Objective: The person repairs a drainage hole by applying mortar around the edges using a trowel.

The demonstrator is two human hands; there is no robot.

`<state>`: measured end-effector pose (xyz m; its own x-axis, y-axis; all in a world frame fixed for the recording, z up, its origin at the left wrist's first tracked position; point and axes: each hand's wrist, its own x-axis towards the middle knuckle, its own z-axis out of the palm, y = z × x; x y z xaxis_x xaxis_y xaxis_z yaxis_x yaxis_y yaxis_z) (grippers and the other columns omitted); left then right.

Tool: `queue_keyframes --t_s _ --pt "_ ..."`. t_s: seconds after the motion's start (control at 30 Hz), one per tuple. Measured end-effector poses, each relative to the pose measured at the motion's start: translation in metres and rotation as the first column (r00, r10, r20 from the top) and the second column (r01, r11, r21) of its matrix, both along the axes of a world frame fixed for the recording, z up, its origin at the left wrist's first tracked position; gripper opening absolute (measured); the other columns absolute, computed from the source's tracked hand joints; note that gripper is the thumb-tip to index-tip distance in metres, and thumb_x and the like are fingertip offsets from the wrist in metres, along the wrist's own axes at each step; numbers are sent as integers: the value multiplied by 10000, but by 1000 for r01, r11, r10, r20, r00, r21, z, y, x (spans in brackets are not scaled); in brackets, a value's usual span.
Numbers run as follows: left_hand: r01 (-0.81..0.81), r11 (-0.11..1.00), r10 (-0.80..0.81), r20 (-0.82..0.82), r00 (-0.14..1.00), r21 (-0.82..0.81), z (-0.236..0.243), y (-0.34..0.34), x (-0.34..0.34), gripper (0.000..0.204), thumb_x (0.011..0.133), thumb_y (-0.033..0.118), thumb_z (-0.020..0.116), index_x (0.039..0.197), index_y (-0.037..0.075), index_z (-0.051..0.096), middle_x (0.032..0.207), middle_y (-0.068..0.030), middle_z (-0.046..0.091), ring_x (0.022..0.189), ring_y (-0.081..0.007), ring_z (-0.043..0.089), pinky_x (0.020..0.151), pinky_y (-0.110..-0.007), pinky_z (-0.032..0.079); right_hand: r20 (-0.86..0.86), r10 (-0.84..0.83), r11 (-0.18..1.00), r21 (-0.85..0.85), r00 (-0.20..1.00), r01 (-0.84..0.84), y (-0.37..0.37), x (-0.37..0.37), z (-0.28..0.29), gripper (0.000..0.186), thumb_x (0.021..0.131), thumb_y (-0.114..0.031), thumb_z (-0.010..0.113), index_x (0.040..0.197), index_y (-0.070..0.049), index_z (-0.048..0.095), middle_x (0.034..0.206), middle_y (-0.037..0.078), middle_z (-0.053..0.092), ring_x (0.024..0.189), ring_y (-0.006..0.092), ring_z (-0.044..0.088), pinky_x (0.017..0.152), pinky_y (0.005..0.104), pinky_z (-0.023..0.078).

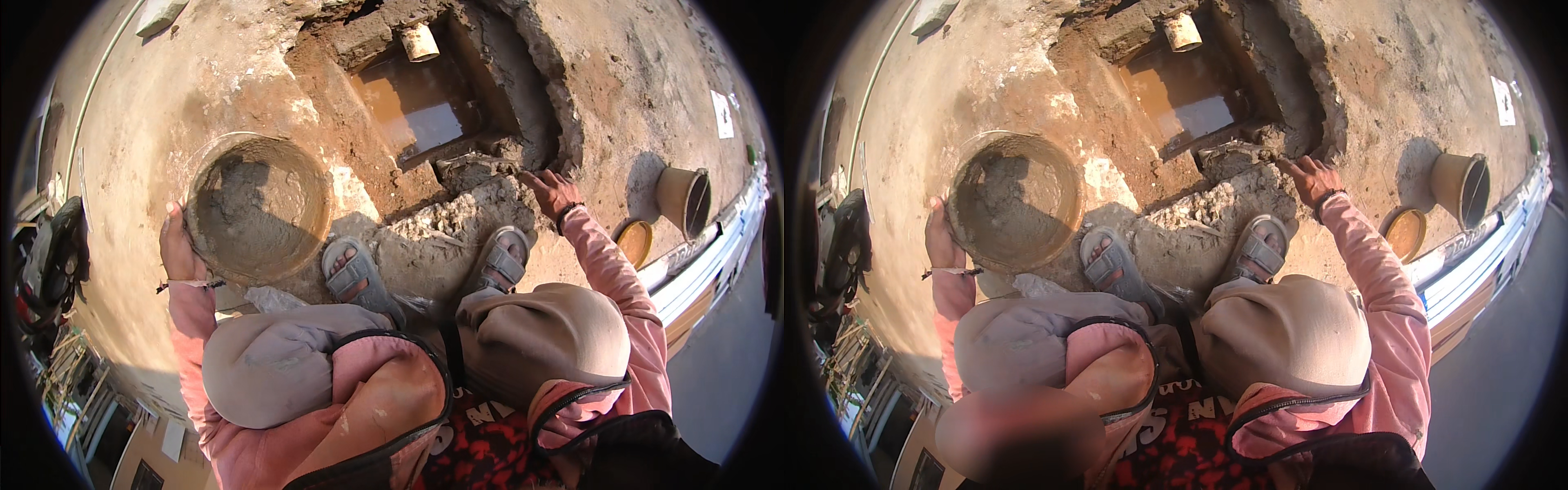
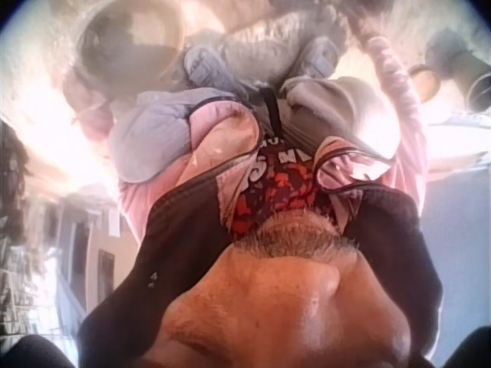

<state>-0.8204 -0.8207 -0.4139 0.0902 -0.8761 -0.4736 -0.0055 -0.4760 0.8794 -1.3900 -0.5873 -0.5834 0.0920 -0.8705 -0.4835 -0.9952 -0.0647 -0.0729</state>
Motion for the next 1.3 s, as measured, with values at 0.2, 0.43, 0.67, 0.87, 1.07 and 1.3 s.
queue_keyframes --t_s 0.2,0.43,0.67,0.87,1.07,1.3 --pt "24 995 -16 92 996 -94 -7 11 6 402 964 300 425 1097 -53 562 1034 -121 610 904 -179 590 804 -296 481 299 -143 987 -30 943 159 -14 -3 41 440 812 -187 550 1242 -239 476 968 83 559 808 313 606 655 422 504" --pt "1 994 16 152 988 -109 4 -1 -59 292 945 229 479 1022 -27 597 938 -86 638 796 -140 598 721 -270 482 532 290 953 -232 796 -193 -101 120 139 570 784 -119 577 1313 -133 364 955 129 511 744 325 602 612 413 527" --pt "-15 974 119 458 881 -226 -24 -18 -54 305 933 271 494 932 -14 604 808 -49 616 715 -141 534 685 -283 430 101 467 857 -295 879 -422 -190 271 139 504 840 -148 449 1319 -26 350 914 153 547 721 302 627 566 361 522" --pt "297 912 -40 660 750 -282 -21 3 -80 395 945 332 454 918 -27 617 708 -141 583 664 -166 500 660 -315 421 239 593 799 -291 769 -526 -183 273 86 472 782 -253 522 1170 6 453 782 134 558 659 259 615 528 384 505" --pt "356 889 -102 635 766 -288 -24 7 -67 398 949 339 450 1010 -12 629 780 -145 628 726 -161 553 703 -304 441 241 944 287 -252 227 -924 -189 269 68 168 815 -157 530 806 -86 683 817 114 614 733 223 609 632 335 478" --pt "432 855 -194 595 780 -288 -24 3 -62 408 946 349 458 1046 -12 621 845 -125 650 795 -159 576 747 -287 444 948 -42 910 167 317 -380 -151 277 32 473 705 -168 652 1158 -60 568 1105 117 620 1010 250 599 849 337 459"
